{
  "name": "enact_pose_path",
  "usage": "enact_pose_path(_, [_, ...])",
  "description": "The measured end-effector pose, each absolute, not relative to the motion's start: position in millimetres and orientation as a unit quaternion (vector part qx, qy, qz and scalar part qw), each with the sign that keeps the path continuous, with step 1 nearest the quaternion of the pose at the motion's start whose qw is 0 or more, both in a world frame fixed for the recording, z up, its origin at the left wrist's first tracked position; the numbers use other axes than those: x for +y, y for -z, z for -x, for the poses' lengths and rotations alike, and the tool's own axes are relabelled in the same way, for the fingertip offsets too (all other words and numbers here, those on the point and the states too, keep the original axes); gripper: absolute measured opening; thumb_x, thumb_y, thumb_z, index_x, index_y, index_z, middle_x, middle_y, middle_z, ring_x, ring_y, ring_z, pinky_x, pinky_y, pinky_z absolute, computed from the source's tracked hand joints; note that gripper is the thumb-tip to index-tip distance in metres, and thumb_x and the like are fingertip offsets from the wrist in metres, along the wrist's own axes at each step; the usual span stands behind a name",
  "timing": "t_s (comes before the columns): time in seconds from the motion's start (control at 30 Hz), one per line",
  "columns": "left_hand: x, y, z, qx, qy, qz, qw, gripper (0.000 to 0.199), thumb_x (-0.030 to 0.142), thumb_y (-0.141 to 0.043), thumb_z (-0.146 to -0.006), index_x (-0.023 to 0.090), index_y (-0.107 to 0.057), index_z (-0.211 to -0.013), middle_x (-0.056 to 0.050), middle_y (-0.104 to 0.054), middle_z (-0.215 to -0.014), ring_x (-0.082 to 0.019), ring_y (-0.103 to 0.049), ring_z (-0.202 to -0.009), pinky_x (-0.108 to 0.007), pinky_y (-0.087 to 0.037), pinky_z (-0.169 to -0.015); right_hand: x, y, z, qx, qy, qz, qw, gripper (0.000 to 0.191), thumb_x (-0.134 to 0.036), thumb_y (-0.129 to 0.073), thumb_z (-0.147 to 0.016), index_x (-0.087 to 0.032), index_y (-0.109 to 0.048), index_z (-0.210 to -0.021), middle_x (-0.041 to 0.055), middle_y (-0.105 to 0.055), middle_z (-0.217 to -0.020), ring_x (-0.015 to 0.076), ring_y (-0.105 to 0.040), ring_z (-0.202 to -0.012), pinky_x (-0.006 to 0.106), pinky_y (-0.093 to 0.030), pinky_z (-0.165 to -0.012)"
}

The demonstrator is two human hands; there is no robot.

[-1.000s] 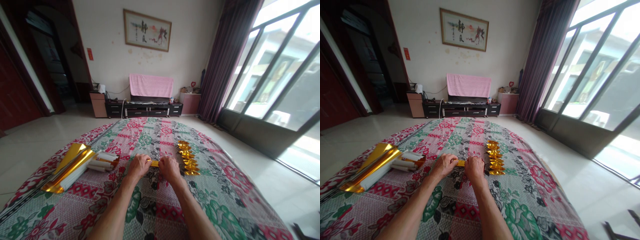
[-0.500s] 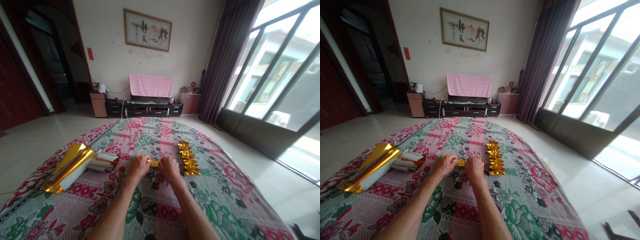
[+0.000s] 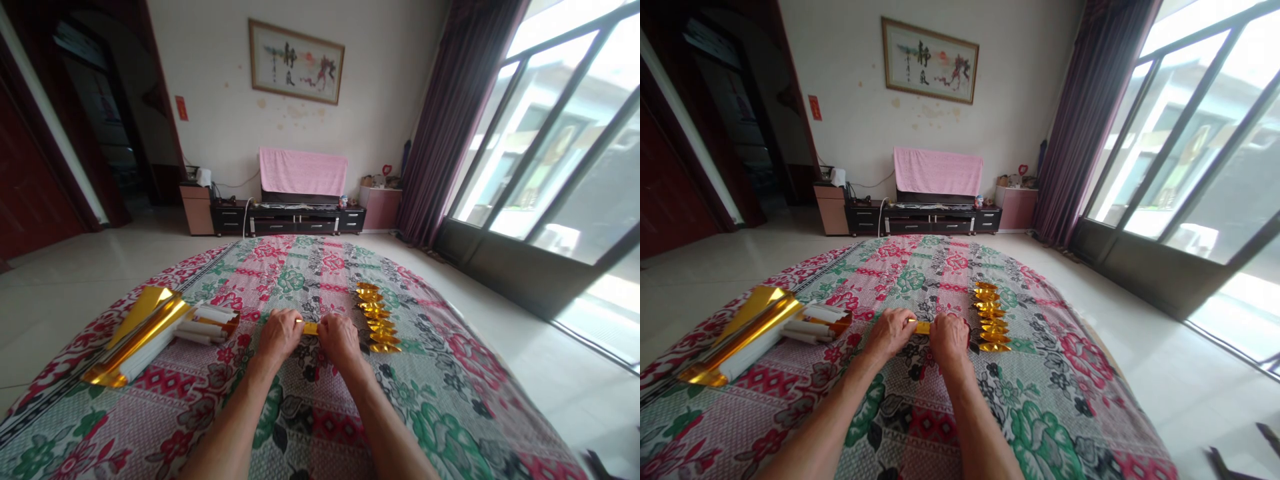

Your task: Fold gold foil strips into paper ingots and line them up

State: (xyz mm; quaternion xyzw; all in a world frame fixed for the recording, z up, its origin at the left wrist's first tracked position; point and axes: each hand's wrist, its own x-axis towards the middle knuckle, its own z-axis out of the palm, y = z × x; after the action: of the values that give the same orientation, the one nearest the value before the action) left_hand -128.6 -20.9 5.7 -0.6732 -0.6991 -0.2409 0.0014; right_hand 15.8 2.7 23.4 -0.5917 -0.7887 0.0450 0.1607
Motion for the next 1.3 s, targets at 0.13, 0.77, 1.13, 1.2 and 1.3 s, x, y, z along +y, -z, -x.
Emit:
enact_pose_path(0.13, [-20.6,-5.0,129.1,-0.699,0.238,0.675,0.003,0.022,0.025,-0.041,-0.085,0.020,-0.062,-0.081,-0.005,-0.064,-0.081,-0.019,-0.052,-0.079,-0.029,-0.036,-0.075,3.3,-22.7,-14.9,-0.788,-0.044,0.592,0.163,0.026,-0.029,-0.043,-0.083,-0.019,-0.067,-0.081,0.0091,-0.066,-0.079,0.0212,-0.060,-0.080,0.027,-0.036,-0.063])
enact_pose_path(0.77, [-23.9,-3.0,126.0,-0.686,0.266,0.677,0.015,0.011,0.024,-0.047,-0.083,0.021,-0.058,-0.080,-0.001,-0.062,-0.073,-0.017,-0.053,-0.076,-0.028,-0.037,-0.076,-1.7,-11.1,-17.0,-0.772,-0.029,0.590,0.234,0.016,-0.026,-0.047,-0.082,-0.017,-0.061,-0.083,0.0078,-0.064,-0.087,0.0189,-0.054,-0.081,0.027,-0.032,-0.071])
enact_pose_path(1.13, [-25.6,-2.3,124.7,-0.693,0.266,0.670,0.021,0.020,0.027,-0.045,-0.085,0.020,-0.061,-0.076,-0.002,-0.062,-0.076,-0.017,-0.051,-0.077,-0.028,-0.035,-0.076,-5.1,-6.6,-20.0,-0.784,-0.008,0.567,0.252,0.020,-0.027,-0.045,-0.085,-0.020,-0.061,-0.075,0.0047,-0.062,-0.081,0.0171,-0.050,-0.078,0.026,-0.029,-0.071])
enact_pose_path(1.2, [-24.9,-1.6,124.8,-0.691,0.267,0.671,0.023,0.020,0.028,-0.045,-0.085,0.020,-0.061,-0.076,-0.002,-0.062,-0.076,-0.017,-0.051,-0.077,-0.028,-0.036,-0.076,-5.2,-6.0,-20.0,-0.786,-0.004,0.564,0.253,0.021,-0.027,-0.044,-0.086,-0.020,-0.061,-0.075,0.0051,-0.061,-0.081,0.0171,-0.050,-0.078,0.026,-0.029,-0.072])
enact_pose_path(1.3, [-23.4,0.2,125.3,-0.688,0.271,0.673,0.023,0.018,0.032,-0.048,-0.083,0.020,-0.061,-0.075,-0.002,-0.062,-0.074,-0.017,-0.052,-0.077,-0.029,-0.036,-0.076,-5.1,-5.8,-19.2,-0.783,0.000,0.569,0.249,0.022,-0.026,-0.042,-0.086,-0.019,-0.060,-0.076,0.0058,-0.061,-0.082,0.0173,-0.050,-0.079,0.026,-0.030,-0.072])
